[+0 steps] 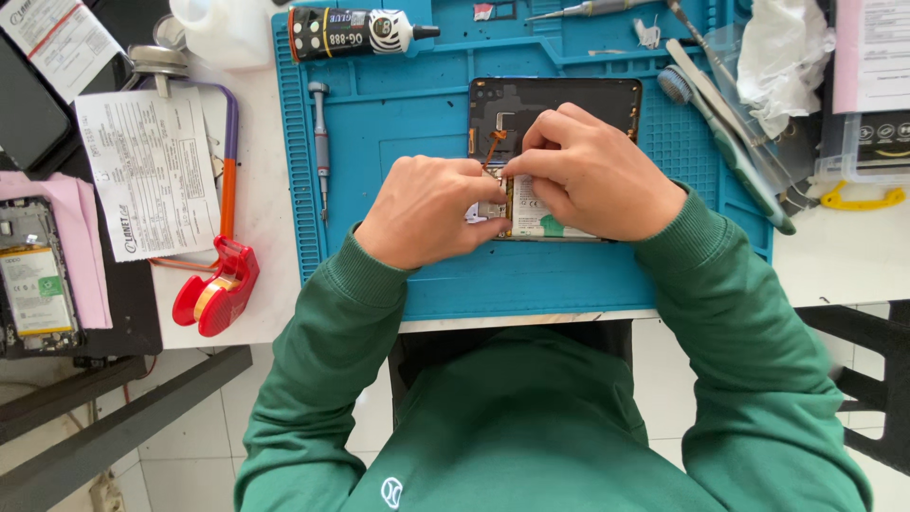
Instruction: The person reassembles a smartphone by aligning the screen assembly with the phone body, securing internal components with a screwdriver, and snapping the back cover into place. The person then inspects the assembled phone from multiple angles.
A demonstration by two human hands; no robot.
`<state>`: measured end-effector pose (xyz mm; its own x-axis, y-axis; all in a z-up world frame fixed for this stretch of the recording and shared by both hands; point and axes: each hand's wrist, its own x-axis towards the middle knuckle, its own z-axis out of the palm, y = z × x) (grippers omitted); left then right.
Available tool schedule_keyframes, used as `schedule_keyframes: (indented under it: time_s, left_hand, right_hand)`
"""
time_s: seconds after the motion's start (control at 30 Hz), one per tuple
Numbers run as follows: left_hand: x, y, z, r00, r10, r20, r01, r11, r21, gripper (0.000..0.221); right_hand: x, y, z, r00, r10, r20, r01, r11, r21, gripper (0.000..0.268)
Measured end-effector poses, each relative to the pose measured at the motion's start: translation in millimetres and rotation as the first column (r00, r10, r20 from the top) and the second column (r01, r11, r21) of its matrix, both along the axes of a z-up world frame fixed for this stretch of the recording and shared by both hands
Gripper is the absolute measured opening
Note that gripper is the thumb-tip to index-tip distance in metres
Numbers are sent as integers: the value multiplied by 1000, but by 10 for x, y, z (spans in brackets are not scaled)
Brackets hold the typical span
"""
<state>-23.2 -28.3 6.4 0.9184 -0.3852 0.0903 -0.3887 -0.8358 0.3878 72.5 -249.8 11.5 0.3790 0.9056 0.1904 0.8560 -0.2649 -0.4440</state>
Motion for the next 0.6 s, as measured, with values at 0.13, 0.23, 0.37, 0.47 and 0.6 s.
schedule_keyframes:
  time_s: [0.13,0.23,0.37,0.47,0.6]
  left_hand:
    - [14,28,43,999,-45,17,47,993,-107,17]
    - [21,25,41,997,-76,-3,75,990,-117,19]
    - [22,14,71,996,-92,4,92,991,-102,20]
    - [21,36,109,996,-84,-20,80,986,-143,22]
    - [25,93,179,996,0,88,24,960,-280,19]
  right_hand:
    - [172,-225,145,998,-57,11,55,990,132,26]
    - [330,-651,429,939,-343,-23,343,931,126,18]
    - [504,-1217,362,785,-619,-6,609,770,193,8]
    - [530,-1378,340,727,-682,-76,686,716,128,7]
    - [500,-1481,439,685,-713,-153,720,694,-9,11]
